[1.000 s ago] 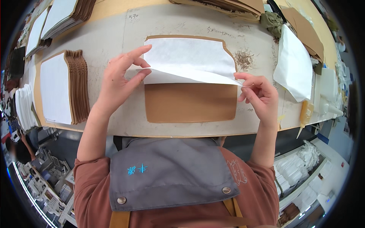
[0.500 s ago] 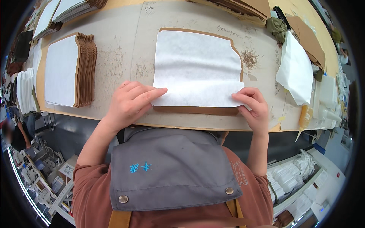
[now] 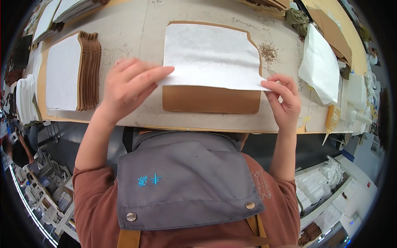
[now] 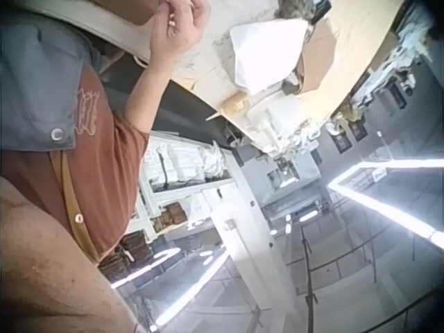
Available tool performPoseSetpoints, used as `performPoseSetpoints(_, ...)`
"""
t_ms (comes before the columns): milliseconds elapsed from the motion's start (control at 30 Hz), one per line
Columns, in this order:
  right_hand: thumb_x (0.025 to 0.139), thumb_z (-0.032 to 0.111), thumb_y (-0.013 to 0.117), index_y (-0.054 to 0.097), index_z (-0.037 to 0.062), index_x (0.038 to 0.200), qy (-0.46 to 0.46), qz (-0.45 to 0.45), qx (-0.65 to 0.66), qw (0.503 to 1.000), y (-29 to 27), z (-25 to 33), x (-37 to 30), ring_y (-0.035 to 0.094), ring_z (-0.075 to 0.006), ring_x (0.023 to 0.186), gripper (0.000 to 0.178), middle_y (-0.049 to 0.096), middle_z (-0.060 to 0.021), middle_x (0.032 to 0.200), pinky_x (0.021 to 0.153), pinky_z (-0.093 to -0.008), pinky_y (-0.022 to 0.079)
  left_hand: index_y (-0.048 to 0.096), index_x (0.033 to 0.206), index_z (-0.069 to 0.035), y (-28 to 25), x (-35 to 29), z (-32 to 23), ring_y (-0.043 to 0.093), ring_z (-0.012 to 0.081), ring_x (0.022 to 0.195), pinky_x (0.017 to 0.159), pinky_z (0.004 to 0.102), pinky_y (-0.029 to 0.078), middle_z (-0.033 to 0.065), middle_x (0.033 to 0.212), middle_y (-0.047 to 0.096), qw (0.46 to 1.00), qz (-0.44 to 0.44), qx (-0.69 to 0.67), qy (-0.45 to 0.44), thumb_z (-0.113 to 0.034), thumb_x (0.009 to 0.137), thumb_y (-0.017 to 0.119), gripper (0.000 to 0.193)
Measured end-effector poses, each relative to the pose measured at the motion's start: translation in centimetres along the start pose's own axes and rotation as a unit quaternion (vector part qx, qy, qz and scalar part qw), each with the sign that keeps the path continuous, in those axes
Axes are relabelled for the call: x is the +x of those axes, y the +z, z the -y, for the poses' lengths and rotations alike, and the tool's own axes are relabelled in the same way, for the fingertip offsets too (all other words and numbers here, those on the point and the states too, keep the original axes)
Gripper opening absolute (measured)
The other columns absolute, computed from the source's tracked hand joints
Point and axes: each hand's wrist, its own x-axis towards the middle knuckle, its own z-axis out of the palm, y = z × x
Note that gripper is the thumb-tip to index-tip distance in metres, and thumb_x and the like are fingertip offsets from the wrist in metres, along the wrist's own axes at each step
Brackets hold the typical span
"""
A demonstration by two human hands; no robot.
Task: Applying glue and layering white lining material onto leather components.
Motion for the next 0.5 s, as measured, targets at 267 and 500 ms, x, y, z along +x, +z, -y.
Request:
performPoseSetpoints(267,0.078,-0.015,0.067,0.076,0.0054,0.103,0.005,0.024,-0.003,1.000,-0.4,0.3,-0.7,0.064,-0.0125,0.085,0.034,0.066,-0.0068,0.106,0.065,-0.0235,0.050,0.073,0.112,-0.010,-0.6,0.2,-0.1,0.062,0.0189,0.074,0.067,0.0321,0.043,0.0025,0.094,0.072,1.000,0.007,-0.003,0.024,0.001,0.063,0.078,0.051)
performPoseSetpoints(500,0.076,-0.014,0.069,0.076,0.0049,0.101,0.005,0.084,-0.014,0.996,0.2,-0.2,-3.1,0.061,-0.0126,0.074,0.032,0.065,-0.0066,0.109,0.063,-0.0247,0.049,0.072,0.115,-0.014,1.2,-3.6,-1.7,0.061,0.0157,0.079,0.067,0.0305,0.042,-0.0037,0.095,0.072,0.997,0.074,-0.017,0.010,-0.006,0.066,0.078,0.050)
